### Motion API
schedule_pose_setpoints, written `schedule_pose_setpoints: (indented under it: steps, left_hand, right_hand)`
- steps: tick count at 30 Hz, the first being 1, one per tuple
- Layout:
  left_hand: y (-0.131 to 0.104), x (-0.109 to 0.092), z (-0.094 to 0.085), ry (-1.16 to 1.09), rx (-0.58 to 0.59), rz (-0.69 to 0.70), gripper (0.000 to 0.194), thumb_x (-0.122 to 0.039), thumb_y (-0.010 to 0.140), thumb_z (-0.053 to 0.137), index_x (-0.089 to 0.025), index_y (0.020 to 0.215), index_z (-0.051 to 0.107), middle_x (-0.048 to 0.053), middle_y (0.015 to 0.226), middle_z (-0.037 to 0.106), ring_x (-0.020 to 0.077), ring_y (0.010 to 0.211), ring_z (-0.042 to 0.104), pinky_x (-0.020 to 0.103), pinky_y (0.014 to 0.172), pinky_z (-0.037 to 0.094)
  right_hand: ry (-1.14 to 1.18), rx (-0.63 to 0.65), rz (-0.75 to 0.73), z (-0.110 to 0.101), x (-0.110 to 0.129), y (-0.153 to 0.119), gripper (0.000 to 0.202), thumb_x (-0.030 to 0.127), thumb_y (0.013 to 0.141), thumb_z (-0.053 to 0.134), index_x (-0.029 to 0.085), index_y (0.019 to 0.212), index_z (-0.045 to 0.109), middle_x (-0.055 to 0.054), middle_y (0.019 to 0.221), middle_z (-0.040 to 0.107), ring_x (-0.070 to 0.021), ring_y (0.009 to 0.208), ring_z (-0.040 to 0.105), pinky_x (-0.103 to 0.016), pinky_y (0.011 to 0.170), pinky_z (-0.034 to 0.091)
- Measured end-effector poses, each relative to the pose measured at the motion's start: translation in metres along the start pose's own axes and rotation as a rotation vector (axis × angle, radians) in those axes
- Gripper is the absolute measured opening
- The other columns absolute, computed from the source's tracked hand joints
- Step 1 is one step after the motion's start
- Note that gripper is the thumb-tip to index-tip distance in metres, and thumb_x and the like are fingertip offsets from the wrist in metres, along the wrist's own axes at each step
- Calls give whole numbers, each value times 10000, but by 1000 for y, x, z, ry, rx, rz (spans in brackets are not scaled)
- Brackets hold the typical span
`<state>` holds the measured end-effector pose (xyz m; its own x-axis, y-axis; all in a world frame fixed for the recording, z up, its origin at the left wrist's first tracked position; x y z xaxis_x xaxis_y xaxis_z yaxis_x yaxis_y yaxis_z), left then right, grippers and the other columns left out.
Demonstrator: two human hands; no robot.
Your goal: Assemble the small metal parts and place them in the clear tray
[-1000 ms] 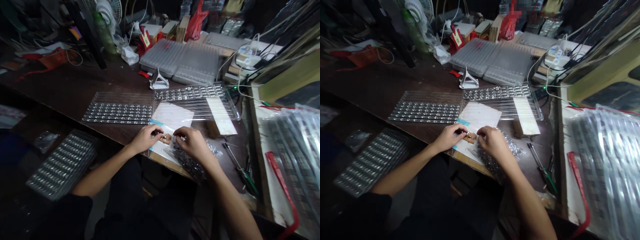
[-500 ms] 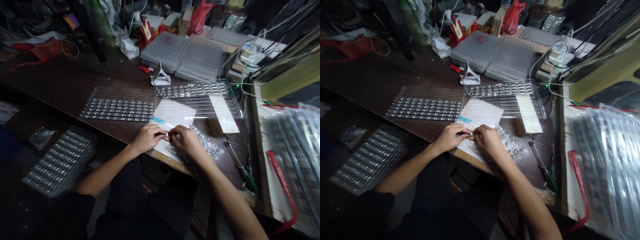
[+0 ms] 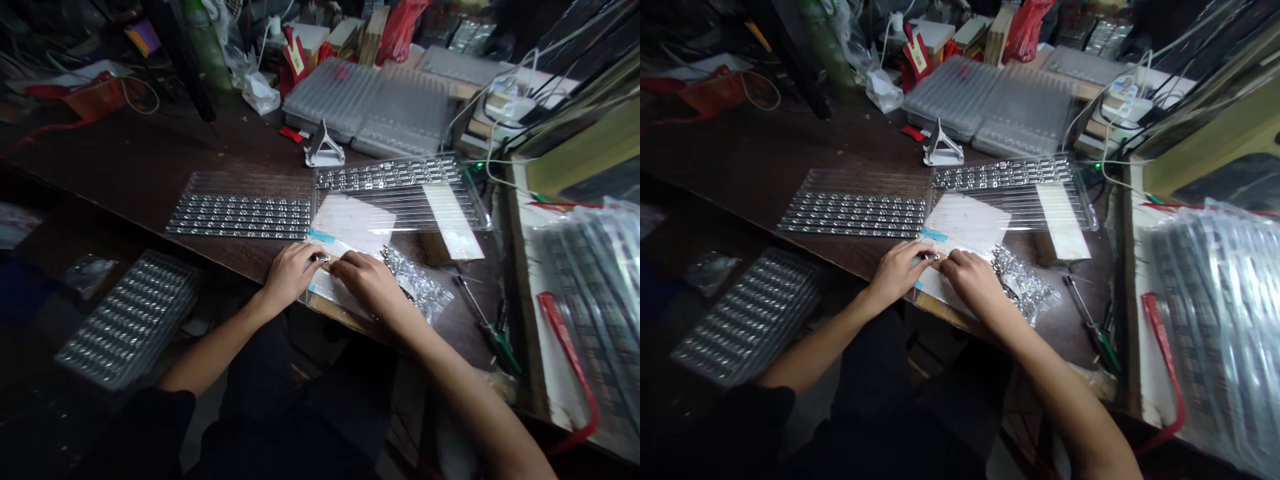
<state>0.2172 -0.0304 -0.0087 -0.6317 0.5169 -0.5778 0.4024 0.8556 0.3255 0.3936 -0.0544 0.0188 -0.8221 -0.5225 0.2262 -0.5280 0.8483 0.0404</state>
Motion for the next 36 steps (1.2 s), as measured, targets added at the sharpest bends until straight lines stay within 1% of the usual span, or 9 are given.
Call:
schedule_pose_setpoints:
  steps: [3,6,11,14,18,23,29,32,36]
  left_hand:
    - [7,-7,2,-62,-71,-19,81,-201,877,670,-208,958,670,39,981,737,216,937,661,341,848,502]
    - [14,-20,7,-145,-109,5,74,-185,847,702,-200,911,669,41,942,741,211,915,672,339,842,506]
    - [19,-30,18,-197,-34,-5,74,-169,815,728,-196,864,679,41,872,741,206,841,678,331,770,510]
    - [19,-28,23,-178,2,2,63,-167,809,727,-199,841,683,34,869,742,206,842,672,337,783,500]
    - [18,-25,25,-147,35,1,48,-175,812,717,-197,807,676,30,849,735,206,837,658,340,783,485]
    - [18,-26,25,-88,32,-10,58,-209,824,716,-206,788,671,26,846,729,224,877,638,368,817,466]
    - [17,-24,27,-131,52,-16,49,-193,831,705,-205,808,664,31,856,722,220,873,632,355,790,488]
    - [13,-25,23,-187,-12,0,38,-173,853,681,-200,839,657,37,876,724,207,881,641,344,807,504]
    - [22,-13,-1,-215,-141,-14,69,-168,894,619,-190,944,661,55,961,732,191,925,661,329,851,518]
  right_hand:
    - [145,-21,89,-9,-12,-4,218,251,982,538,203,1095,718,-67,976,702,-166,815,647,-251,702,445]
    - [188,42,229,-17,-30,-10,150,299,905,649,207,970,748,-46,960,726,-162,751,653,-248,637,418]
    - [204,219,258,-21,-38,-15,109,262,878,668,202,892,757,-64,898,754,-199,777,675,-261,642,406]
    - [221,182,217,-21,-35,-16,113,234,878,649,178,867,747,-97,884,749,-208,754,668,-267,633,409]
    - [353,106,199,-21,-38,-18,101,187,859,627,170,890,721,-56,800,732,-169,690,645,-238,621,421]
    - [368,-90,172,-23,-46,-17,184,182,925,548,160,973,725,-83,946,746,-185,823,672,-259,737,461]
    - [317,-102,244,-15,-45,-12,128,215,912,616,184,923,740,-65,917,748,-192,812,675,-264,718,470]
    - [324,-110,243,-9,-40,-6,171,117,895,593,165,954,746,-78,947,754,-192,844,690,-257,750,482]
    - [446,-95,111,-3,-28,0,212,68,895,558,162,947,741,-65,916,753,-172,815,691,-246,747,495]
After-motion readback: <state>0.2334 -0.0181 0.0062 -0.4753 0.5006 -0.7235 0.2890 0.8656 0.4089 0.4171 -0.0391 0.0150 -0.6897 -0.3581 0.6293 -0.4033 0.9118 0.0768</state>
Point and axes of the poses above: each hand's wrist, its own y-axis towards the middle knuckle, its own z-axis out of the palm, x = y × z, the point moved 2 cm from there along y, towards the middle knuckle
